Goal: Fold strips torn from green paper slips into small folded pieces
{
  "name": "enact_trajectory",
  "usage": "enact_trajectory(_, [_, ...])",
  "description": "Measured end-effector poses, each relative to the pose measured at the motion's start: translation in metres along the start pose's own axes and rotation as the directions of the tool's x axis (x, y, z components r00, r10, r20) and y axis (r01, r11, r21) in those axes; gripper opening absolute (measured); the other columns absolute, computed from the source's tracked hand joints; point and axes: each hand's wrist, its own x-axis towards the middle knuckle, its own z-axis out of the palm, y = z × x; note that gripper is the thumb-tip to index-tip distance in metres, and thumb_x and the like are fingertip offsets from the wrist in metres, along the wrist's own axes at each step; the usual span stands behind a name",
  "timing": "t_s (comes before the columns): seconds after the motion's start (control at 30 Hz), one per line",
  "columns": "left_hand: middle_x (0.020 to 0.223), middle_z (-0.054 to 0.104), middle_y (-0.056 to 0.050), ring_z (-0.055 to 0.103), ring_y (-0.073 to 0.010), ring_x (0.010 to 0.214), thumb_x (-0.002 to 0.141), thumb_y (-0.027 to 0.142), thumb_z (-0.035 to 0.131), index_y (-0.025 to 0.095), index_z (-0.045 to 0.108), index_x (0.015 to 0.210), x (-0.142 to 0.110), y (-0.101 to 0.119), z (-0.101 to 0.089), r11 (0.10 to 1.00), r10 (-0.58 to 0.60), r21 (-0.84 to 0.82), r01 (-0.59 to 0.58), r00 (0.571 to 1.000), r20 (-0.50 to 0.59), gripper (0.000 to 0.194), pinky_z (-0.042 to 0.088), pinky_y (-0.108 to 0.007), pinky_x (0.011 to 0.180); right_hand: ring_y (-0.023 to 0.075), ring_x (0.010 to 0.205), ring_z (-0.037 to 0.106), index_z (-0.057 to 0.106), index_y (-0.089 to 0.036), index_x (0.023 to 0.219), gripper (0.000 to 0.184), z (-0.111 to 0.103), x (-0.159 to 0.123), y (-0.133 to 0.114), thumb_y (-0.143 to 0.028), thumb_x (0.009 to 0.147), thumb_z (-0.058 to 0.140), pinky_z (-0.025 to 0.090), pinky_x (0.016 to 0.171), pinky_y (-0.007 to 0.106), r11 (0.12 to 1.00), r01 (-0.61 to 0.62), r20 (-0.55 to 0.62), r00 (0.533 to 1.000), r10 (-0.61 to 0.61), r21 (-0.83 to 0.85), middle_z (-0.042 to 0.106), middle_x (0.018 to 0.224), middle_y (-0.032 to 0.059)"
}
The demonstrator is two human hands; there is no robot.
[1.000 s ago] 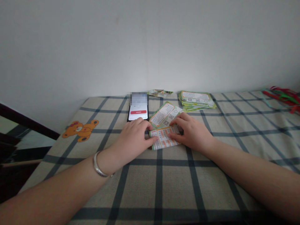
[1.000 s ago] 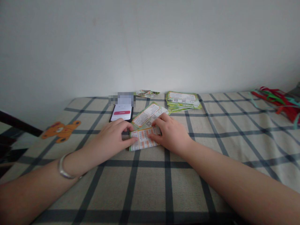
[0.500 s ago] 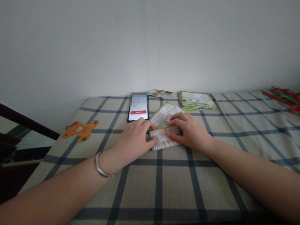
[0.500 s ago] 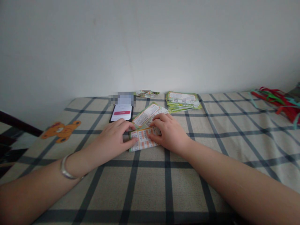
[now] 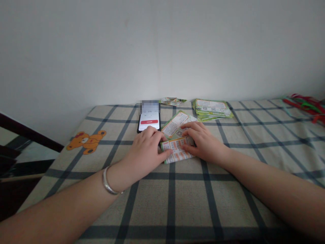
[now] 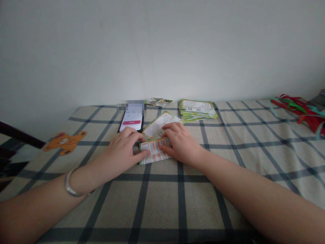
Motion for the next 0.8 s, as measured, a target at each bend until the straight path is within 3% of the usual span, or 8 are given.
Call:
enact_trajectory(0.23, [0.103,0.051,-0.006,0.053,-0.0253,0.101,0.079,0.038,0.067,0.018,0.058,0.100,0.0017,0.0016,-0.0004,1.000,0.017,-0.014,-0.017,1.000,-0.007,0.030,0.046,-0.045,0.090,0.0257,0.117,0.051,0.061,-0.017,0.093,0.014,-0.0034,0.0000,-0.0053,-0.031,0.089,0.058,0.044,0.102,0.046,1.000,0.021,-0.013,1.000,-0.021,-0.003,0.061,0.120,0.0119])
enact_trajectory(0.43, [0.100,0.051,-0.006,0.052,-0.0256,0.100,0.078,0.038,0.068,0.017,0.058,0.097,0.0007,0.0025,-0.0005,1.000,-0.006,0.005,0.006,1.000,-0.019,0.030,0.046,-0.046,0.089,0.0287,0.119,0.050,0.061,-0.015,0.099,0.024,-0.0037,-0.0017,-0.0050,-0.035,0.086,0.061,0.043,0.102,0.047,0.997,-0.023,-0.043,0.999,0.020,-0.068,0.059,0.123,0.0141])
enact_trajectory(0.6, [0.102,0.049,-0.005,0.051,-0.0246,0.101,0.076,0.036,0.071,0.018,0.062,0.088,0.0026,-0.0011,0.0050,0.995,-0.042,-0.094,0.042,0.999,-0.005,0.023,0.044,-0.047,0.093,0.0290,0.120,0.049,0.062,-0.016,0.101,0.024,-0.0043,-0.0014,-0.0073,-0.035,0.086,0.060,0.042,0.103,0.049,0.996,-0.024,-0.026,0.999,0.022,-0.081,0.059,0.124,0.0141])
enact_trajectory(0.8, [0.102,0.049,-0.005,0.050,-0.0242,0.101,0.077,0.033,0.069,0.018,0.060,0.085,0.0034,-0.0022,0.0068,0.992,0.024,-0.125,-0.027,0.999,-0.032,0.019,0.044,-0.046,0.093,0.0280,0.125,0.046,0.064,-0.016,0.104,0.024,-0.0043,-0.0004,-0.0075,-0.033,0.089,0.058,0.039,0.106,0.047,0.998,-0.003,-0.015,1.000,0.002,-0.057,0.058,0.126,0.0137])
